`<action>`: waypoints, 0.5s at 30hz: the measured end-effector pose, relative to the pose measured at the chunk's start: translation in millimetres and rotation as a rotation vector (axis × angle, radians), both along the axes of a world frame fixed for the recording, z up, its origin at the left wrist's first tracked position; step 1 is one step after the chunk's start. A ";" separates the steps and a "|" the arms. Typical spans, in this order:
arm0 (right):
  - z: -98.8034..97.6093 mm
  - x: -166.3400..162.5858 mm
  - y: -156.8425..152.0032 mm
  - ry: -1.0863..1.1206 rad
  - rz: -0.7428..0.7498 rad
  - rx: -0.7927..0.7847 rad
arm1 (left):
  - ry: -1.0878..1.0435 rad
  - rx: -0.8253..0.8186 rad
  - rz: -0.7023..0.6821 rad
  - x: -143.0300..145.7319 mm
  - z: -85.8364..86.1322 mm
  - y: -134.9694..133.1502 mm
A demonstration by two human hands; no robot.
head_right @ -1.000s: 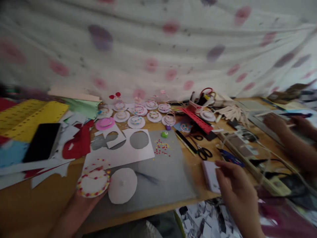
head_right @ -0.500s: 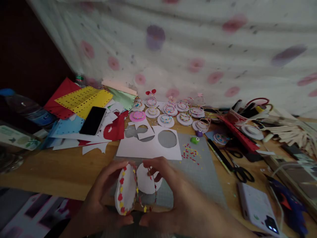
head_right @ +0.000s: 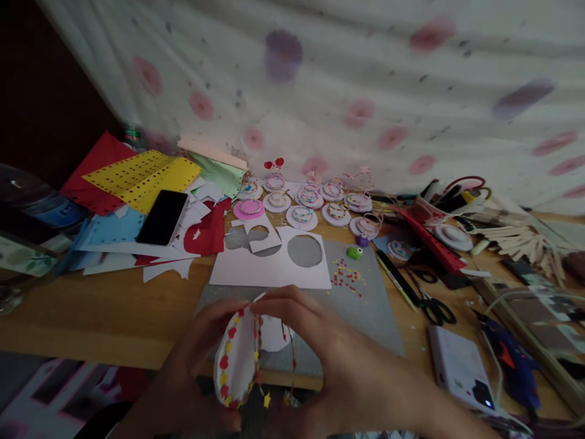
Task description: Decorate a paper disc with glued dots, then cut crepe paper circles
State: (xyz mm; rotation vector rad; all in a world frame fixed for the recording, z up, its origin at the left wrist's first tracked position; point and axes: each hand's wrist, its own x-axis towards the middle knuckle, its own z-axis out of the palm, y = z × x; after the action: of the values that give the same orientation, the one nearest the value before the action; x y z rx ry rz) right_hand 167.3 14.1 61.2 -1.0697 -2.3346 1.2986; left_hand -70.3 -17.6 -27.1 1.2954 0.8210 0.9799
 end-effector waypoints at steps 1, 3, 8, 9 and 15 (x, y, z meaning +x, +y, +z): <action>-0.4 0.6 0.8 -0.009 0.016 -0.003 | -0.003 -0.007 -0.003 0.1 0.2 0.0; -1.2 2.3 2.4 -0.017 0.037 -0.007 | -0.009 -0.016 -0.019 0.8 1.4 0.6; -2.9 4.9 5.3 -0.022 0.063 0.002 | -0.079 -0.055 -0.071 6.9 5.9 5.1; -2.9 4.9 5.5 -0.028 0.064 0.014 | -0.102 -0.069 -0.077 8.7 6.1 6.0; 0.0 3.0 6.4 -0.091 0.061 0.038 | -0.247 -0.189 -0.080 16.2 1.9 6.9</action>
State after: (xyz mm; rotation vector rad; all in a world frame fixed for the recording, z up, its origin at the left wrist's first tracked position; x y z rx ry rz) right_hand 170.3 20.5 61.2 -1.0750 -2.4659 1.2460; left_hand -54.1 -10.7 -25.2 1.0143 0.6493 0.9524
